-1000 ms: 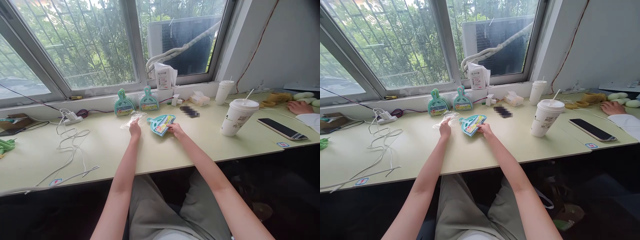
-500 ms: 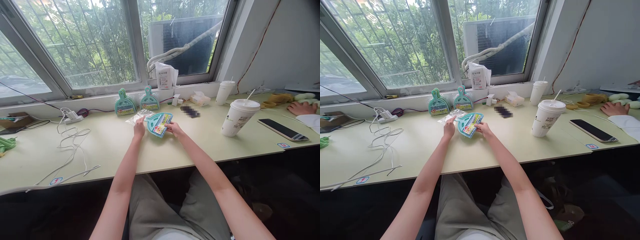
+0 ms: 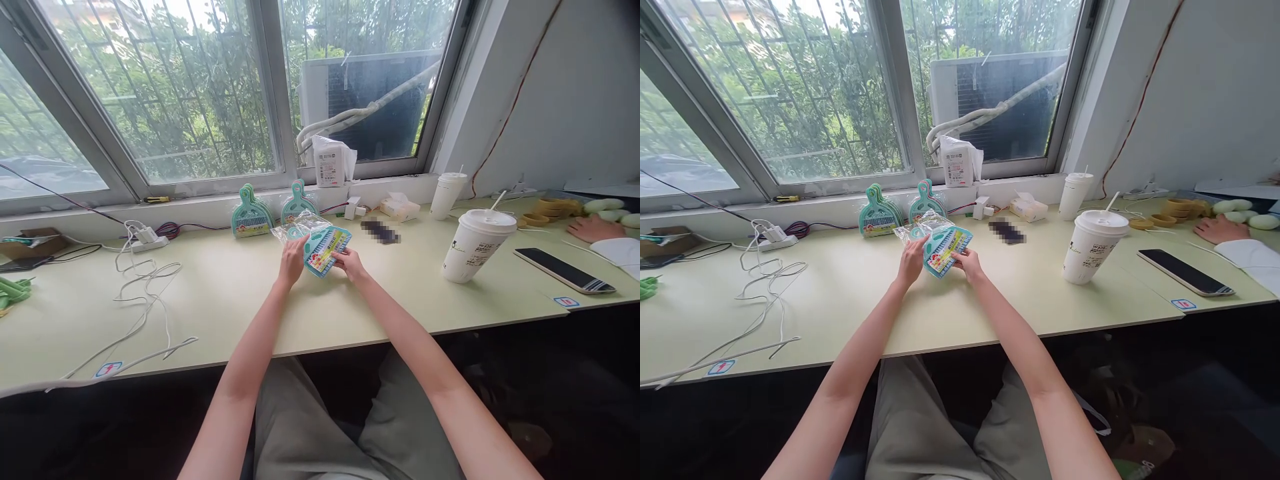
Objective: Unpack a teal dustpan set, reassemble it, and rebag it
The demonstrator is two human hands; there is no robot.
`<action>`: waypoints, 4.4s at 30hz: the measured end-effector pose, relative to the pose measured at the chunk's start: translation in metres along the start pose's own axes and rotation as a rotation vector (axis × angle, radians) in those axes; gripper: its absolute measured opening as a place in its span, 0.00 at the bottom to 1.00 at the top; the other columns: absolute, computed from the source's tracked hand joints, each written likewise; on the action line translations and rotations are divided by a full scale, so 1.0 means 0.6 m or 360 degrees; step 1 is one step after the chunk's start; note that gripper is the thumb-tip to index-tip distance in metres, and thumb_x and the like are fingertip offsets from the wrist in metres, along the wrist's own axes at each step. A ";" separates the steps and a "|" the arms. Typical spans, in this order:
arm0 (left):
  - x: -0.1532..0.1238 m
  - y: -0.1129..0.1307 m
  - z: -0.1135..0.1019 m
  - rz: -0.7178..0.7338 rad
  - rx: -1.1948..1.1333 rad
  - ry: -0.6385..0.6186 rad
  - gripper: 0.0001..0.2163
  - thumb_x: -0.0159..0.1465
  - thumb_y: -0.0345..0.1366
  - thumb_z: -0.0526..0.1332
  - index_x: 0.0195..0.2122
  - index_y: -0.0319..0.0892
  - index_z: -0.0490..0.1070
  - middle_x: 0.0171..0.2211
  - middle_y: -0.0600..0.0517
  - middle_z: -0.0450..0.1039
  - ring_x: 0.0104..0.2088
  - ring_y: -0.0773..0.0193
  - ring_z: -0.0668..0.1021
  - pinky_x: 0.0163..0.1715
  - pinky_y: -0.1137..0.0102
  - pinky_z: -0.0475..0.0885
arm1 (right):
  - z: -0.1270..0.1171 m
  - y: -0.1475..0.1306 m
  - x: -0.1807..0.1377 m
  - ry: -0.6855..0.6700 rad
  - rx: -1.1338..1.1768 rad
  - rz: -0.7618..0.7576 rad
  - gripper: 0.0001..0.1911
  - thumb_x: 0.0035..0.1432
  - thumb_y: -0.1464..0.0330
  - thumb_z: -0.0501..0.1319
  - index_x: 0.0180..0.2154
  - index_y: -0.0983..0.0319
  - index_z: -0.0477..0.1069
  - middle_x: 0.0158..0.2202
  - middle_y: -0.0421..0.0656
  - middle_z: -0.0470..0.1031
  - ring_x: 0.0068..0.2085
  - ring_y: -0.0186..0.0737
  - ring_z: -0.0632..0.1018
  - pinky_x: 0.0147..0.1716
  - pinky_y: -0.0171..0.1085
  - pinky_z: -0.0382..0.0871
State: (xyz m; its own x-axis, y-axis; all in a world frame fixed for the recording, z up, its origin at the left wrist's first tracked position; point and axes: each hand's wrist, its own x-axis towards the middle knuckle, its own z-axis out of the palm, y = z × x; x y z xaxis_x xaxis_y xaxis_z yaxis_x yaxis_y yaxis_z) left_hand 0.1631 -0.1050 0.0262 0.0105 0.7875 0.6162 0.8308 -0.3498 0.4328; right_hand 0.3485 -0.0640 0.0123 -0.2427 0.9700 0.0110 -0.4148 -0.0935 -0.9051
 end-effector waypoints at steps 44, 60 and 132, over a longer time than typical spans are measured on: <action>0.003 0.079 0.039 -0.0948 -0.2245 0.0202 0.24 0.58 0.42 0.66 0.54 0.42 0.62 0.51 0.44 0.72 0.54 0.49 0.72 0.56 0.54 0.67 | 0.008 0.011 0.009 -0.0034 0.0397 -0.0240 0.16 0.43 0.70 0.72 0.35 0.64 0.73 0.39 0.44 0.78 0.40 0.40 0.79 0.43 0.39 0.78; -0.007 0.069 0.076 -0.0598 -0.1838 0.0258 0.23 0.57 0.40 0.63 0.52 0.41 0.63 0.49 0.45 0.71 0.53 0.52 0.72 0.55 0.54 0.65 | 0.017 -0.002 -0.001 0.0035 0.0548 -0.0178 0.12 0.46 0.75 0.67 0.36 0.63 0.71 0.40 0.43 0.78 0.41 0.38 0.79 0.44 0.36 0.77; 0.001 0.054 0.031 -0.0716 -0.1862 -0.0405 0.22 0.55 0.40 0.64 0.51 0.42 0.70 0.51 0.45 0.73 0.55 0.46 0.71 0.54 0.53 0.66 | -0.023 -0.021 0.008 0.0016 0.0288 0.0116 0.05 0.55 0.75 0.60 0.36 0.65 0.72 0.35 0.44 0.80 0.33 0.37 0.80 0.40 0.37 0.77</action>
State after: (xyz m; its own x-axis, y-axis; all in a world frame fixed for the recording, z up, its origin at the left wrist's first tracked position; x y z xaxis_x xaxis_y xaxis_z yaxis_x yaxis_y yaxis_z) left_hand 0.2004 -0.1064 0.0283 0.0708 0.9814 0.1786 -0.1922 -0.1622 0.9679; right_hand 0.3645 -0.0551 0.0179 -0.2696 0.9613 -0.0565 -0.5479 -0.2014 -0.8120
